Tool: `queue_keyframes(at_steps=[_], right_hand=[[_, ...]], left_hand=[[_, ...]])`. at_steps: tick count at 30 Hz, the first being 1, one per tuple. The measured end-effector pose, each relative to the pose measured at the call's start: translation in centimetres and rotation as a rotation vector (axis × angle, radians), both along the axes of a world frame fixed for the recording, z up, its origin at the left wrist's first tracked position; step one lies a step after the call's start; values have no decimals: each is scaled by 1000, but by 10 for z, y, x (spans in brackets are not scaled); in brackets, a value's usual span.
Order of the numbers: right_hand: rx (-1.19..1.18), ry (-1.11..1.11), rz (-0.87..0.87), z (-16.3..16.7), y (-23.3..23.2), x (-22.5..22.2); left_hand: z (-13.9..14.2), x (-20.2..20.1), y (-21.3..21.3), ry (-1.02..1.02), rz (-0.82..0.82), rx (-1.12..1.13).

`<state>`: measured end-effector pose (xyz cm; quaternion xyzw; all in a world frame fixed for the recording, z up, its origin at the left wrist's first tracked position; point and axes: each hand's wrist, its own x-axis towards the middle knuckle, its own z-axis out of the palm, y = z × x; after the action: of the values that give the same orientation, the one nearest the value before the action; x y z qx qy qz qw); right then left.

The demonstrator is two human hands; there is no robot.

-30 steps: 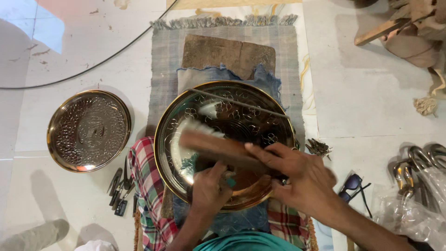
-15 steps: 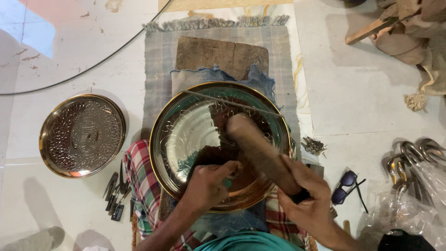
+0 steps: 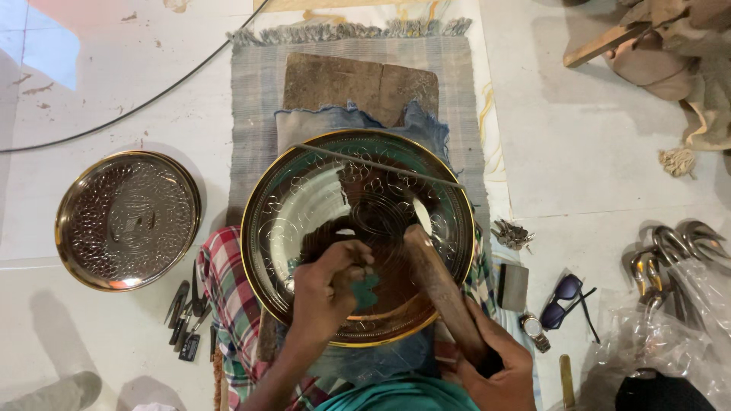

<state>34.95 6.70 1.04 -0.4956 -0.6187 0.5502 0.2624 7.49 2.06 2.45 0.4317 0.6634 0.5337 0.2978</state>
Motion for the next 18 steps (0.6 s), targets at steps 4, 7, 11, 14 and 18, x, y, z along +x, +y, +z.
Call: queue_keyframes(at_steps=[4,7,11,14,18], right_hand=[[17,19,-26,3,4,-9],[66,35,75,16,17,-22],[221,-40,252,44,39,-40],[235,-151,360,66,56,-55],[311,-49,437,89,76,-73]], left_hand=[[-13,26,-12,-27,304,86],[-16,31,-19,51,250,79],[-15,30,-20,200,253,-61],[-14,30,-19,283,265,-32],[-17,31,-20,205,260,-86]])
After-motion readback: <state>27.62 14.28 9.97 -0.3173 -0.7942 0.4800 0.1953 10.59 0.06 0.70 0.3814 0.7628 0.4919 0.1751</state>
